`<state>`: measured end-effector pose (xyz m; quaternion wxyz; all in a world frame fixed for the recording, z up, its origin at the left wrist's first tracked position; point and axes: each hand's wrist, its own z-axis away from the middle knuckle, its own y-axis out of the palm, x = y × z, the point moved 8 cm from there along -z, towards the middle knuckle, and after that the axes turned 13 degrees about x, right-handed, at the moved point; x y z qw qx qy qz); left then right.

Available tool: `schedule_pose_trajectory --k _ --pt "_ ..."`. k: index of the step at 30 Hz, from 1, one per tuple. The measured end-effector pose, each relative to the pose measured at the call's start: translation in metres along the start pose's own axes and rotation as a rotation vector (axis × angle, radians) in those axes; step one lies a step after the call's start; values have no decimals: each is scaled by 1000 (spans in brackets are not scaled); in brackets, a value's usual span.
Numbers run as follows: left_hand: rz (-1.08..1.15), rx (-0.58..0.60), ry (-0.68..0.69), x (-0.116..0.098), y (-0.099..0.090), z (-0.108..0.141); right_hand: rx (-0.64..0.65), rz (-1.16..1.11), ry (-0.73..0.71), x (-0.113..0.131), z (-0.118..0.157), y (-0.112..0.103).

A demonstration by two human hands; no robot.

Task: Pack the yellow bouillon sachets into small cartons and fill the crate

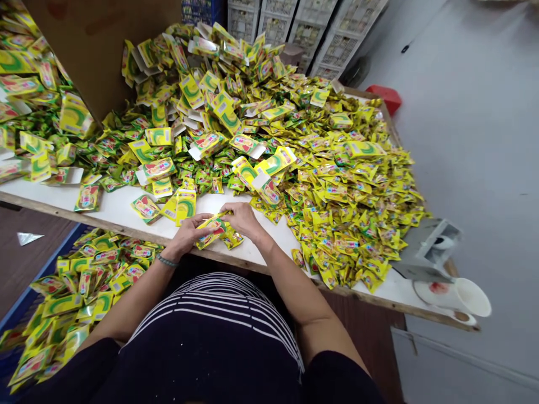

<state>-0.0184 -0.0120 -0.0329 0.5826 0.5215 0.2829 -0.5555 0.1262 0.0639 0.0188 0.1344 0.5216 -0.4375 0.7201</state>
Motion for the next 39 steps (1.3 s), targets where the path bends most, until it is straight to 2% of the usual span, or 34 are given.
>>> schedule_pose_trajectory --k 2,7,13,17,21,26,30,33,39 --pt "20 -24 -6 1 -2 0 -11 -39 -20 5 0 0" --pt "94 -80 14 0 -6 -1 -154 -219 -22 1 6 -11" --pt "106 -99 38 -3 -8 1 -88 -272 12 -3 5 4" --pt "87 -80 53 -3 -7 2 -110 -373 21 -5 7 -2" --pt "83 -60 66 -2 -6 2 -143 -277 29 1 8 -7" --pt "132 -49 67 0 -8 1 -81 -243 1 8 3 -3" --pt "137 -43 60 -2 -6 0 -126 -163 -30 14 5 -11" --pt "113 -5 43 -2 -1 -1 -61 -59 -47 22 4 -5" --pt "126 -27 38 -3 0 0 36 10 -65 27 -2 12"
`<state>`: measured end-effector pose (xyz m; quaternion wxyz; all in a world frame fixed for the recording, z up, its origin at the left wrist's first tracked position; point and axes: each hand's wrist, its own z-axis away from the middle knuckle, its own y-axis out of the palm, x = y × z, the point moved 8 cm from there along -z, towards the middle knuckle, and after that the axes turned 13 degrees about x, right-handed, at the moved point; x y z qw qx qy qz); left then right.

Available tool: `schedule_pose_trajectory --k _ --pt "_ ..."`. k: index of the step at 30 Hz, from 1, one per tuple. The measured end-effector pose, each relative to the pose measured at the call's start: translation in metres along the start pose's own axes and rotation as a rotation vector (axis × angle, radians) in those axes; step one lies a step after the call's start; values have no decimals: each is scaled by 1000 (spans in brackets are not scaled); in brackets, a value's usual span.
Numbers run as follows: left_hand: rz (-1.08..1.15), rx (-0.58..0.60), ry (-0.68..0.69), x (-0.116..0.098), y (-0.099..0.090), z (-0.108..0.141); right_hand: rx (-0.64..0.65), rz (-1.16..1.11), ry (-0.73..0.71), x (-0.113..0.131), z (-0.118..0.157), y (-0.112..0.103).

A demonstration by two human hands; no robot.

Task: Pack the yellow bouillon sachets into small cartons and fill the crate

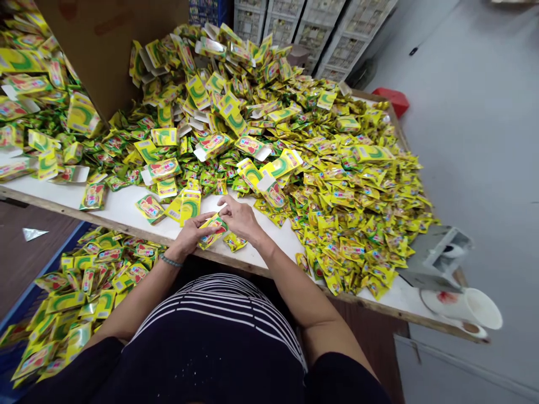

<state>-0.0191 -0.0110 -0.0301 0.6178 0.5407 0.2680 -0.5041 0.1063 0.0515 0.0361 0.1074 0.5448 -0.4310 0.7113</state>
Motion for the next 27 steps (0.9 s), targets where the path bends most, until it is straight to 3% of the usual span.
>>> schedule_pose_trajectory --k 4,9,16,24,25,27 --pt "14 -30 26 -1 -4 0 22 -120 -39 -3 -1 4" --pt "61 -123 95 -3 -12 0 -197 -113 -26 -2 9 -10" --pt "49 -150 116 -3 -14 1 -102 2 96 2 3 4" --pt "40 -131 139 -2 -13 2 80 -52 61 12 -6 24" --pt "43 -143 147 -3 -13 2 76 -66 38 15 -6 26" --pt "71 -172 166 -6 -13 3 -71 -109 -26 18 -1 18"
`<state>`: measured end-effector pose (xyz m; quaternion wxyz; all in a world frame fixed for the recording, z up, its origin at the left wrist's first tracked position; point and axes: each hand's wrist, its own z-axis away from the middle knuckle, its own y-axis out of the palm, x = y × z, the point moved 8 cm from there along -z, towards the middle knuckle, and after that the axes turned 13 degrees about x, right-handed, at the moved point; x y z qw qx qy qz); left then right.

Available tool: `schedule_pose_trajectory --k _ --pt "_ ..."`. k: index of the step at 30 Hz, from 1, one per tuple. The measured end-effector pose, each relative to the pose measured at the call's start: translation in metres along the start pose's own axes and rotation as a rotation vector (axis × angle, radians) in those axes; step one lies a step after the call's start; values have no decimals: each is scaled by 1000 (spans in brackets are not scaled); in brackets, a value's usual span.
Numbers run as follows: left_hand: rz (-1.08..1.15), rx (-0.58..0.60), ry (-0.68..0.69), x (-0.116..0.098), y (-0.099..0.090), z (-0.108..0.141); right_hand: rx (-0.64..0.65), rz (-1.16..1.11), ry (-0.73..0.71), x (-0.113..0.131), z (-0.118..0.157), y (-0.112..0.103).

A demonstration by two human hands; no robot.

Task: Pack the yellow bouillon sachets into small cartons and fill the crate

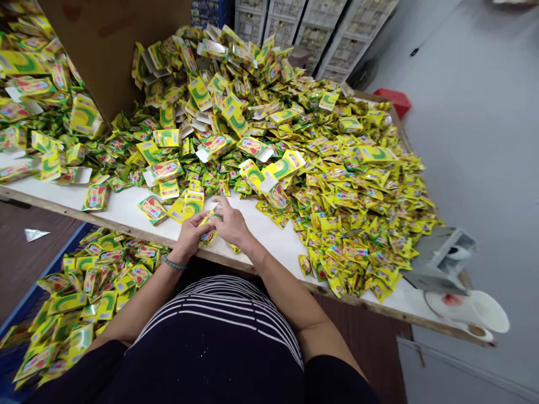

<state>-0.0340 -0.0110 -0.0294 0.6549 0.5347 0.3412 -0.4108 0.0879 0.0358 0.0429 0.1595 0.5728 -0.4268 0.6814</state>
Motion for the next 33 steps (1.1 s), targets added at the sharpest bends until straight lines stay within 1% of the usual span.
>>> schedule_pose_trajectory --k 2,3,4,5,7,9,11,14,17,19,20,22,24,26,29,33 --pt "44 -21 6 -2 0 1 -253 -16 -68 0 12 -18" --pt "64 -32 11 -3 -1 1 -355 -14 -86 -2 18 -25" --pt "79 -45 22 -5 -1 1 -405 -21 -88 -7 23 -28" --pt "86 -58 38 -6 -3 1 -396 -48 -74 -14 24 -27" --pt "78 -64 77 -10 -4 2 -260 -189 -16 -31 21 -12" --pt "43 -20 95 -12 -1 2 -136 -358 40 -44 18 6" --pt "-14 60 75 -11 4 2 -96 -430 69 -50 18 15" --pt "-84 155 17 -7 8 4 -49 -326 73 -48 17 13" --pt "-110 175 2 -6 9 4 19 -270 66 -45 15 6" --pt "-118 173 8 -6 9 3 17 -279 71 -44 14 0" --pt "-114 171 10 -7 10 3 8 -249 73 -42 14 -3" --pt "-83 145 17 -8 8 3 3 -120 60 -35 13 -8" --pt "-36 86 35 -10 4 4 1 -26 27 -26 14 -10" --pt "-7 37 56 -12 1 5 3 -48 -9 -20 16 -10" --pt "-3 18 79 -13 -1 5 9 -114 -43 -16 18 -6" --pt "12 -7 106 -12 -3 4 -43 -117 -10 -18 21 1"
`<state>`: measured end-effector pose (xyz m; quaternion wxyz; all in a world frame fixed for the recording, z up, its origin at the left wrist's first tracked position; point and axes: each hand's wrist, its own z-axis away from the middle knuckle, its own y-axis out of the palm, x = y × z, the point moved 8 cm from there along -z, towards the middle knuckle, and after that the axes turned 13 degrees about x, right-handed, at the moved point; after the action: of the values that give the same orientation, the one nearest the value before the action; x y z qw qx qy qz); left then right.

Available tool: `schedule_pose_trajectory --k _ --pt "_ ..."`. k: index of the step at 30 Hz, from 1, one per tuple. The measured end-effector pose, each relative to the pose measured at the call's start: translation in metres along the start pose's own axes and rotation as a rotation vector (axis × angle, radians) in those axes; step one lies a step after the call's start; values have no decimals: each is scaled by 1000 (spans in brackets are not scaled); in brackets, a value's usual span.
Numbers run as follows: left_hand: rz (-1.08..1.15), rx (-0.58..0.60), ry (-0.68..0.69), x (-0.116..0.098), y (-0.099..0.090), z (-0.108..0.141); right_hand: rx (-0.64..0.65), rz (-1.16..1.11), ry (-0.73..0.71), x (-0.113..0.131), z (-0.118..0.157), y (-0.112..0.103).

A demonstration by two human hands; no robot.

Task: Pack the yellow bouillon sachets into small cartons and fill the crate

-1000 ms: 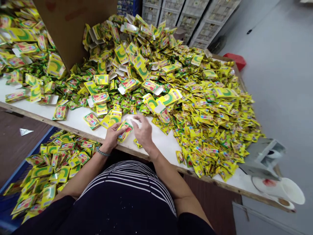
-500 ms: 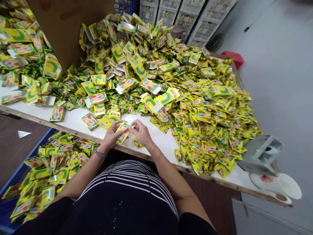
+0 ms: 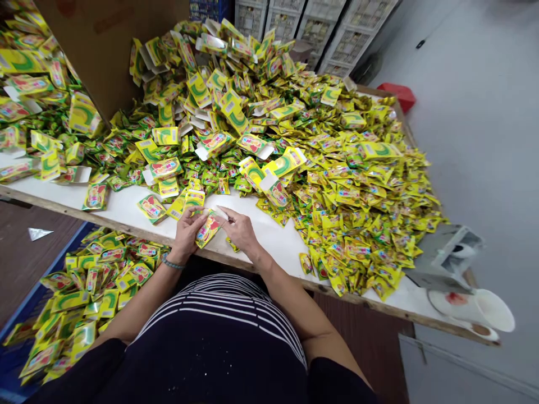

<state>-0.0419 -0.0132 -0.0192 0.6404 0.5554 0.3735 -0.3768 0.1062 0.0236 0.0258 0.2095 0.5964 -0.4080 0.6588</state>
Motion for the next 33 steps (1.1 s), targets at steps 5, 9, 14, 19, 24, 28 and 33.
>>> schedule_pose_trajectory --k 5,9,14,19,24,28,33 --pt "-52 -15 25 1 -2 1 -39 48 -9 0 -1 3" --pt "-89 -26 38 2 -2 1 -77 -248 128 -24 -6 2" --pt "-97 -27 31 0 0 3 -123 -457 237 -43 -7 -2" --pt "-109 -51 46 0 -2 4 16 -352 162 -33 -7 -5" --pt "-85 -53 44 3 -6 4 14 -134 13 -13 6 -2" --pt "-66 -36 27 3 -4 3 17 -168 -20 -11 12 9" --pt "-55 -28 29 1 3 3 0 -108 -49 -6 12 22"
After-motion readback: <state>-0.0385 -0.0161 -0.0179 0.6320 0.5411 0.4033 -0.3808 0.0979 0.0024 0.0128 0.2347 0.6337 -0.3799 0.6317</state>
